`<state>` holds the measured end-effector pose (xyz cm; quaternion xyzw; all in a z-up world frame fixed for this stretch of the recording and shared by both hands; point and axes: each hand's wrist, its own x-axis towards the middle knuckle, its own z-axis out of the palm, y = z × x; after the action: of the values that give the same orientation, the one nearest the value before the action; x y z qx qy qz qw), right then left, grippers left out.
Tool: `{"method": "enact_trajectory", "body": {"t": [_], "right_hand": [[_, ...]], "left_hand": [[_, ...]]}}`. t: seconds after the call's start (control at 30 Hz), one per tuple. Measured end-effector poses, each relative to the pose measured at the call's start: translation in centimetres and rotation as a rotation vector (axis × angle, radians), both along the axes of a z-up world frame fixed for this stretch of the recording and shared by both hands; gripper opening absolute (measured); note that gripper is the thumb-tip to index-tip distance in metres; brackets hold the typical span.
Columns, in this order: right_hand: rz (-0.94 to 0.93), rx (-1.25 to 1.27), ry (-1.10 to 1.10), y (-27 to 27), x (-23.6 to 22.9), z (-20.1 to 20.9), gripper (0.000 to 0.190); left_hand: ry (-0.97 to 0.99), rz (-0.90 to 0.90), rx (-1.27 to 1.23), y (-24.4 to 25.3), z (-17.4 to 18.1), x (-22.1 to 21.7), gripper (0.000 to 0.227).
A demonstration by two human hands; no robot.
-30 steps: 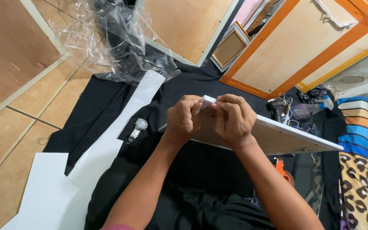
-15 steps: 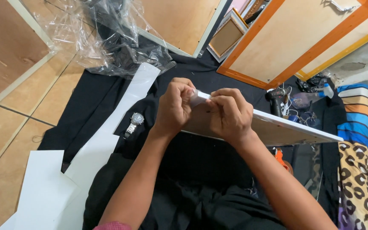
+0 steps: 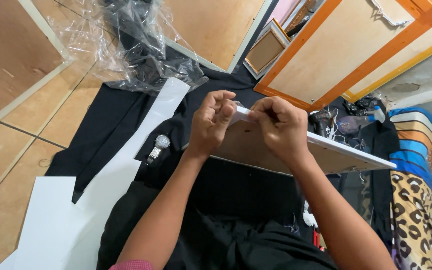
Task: The person applies orange tape to the edges of several wooden picture frame backs, smooths it down by hand, uses a utility knife to trim the tape, and wipes the frame surfaces with a dark cloth.
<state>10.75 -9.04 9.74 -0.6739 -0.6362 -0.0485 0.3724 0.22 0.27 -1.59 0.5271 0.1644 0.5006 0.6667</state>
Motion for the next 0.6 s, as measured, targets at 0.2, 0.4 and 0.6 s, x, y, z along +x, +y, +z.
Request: {"method": "enact_trajectory", "body": {"t": [0.2,0.4,0.6], "right_hand": [[-0.001,-0.019,0.051,-1.0,0.3,0.9,0.010],[-0.080,-0.041,-0.239,-2.3,0.9,0.2,0.011],[-0.090,0.051,-0.268,-1.9,2.1,-1.4,0.008]], "left_hand": [[0.020,0.098,0.161,0.1,-1.2,1.1,0.021],[0.009,0.107,0.148,0.0,-1.4,1.0,0.027],[0.051,0.094,0.229,0.2,-0.1,0.0,0.034]]}}
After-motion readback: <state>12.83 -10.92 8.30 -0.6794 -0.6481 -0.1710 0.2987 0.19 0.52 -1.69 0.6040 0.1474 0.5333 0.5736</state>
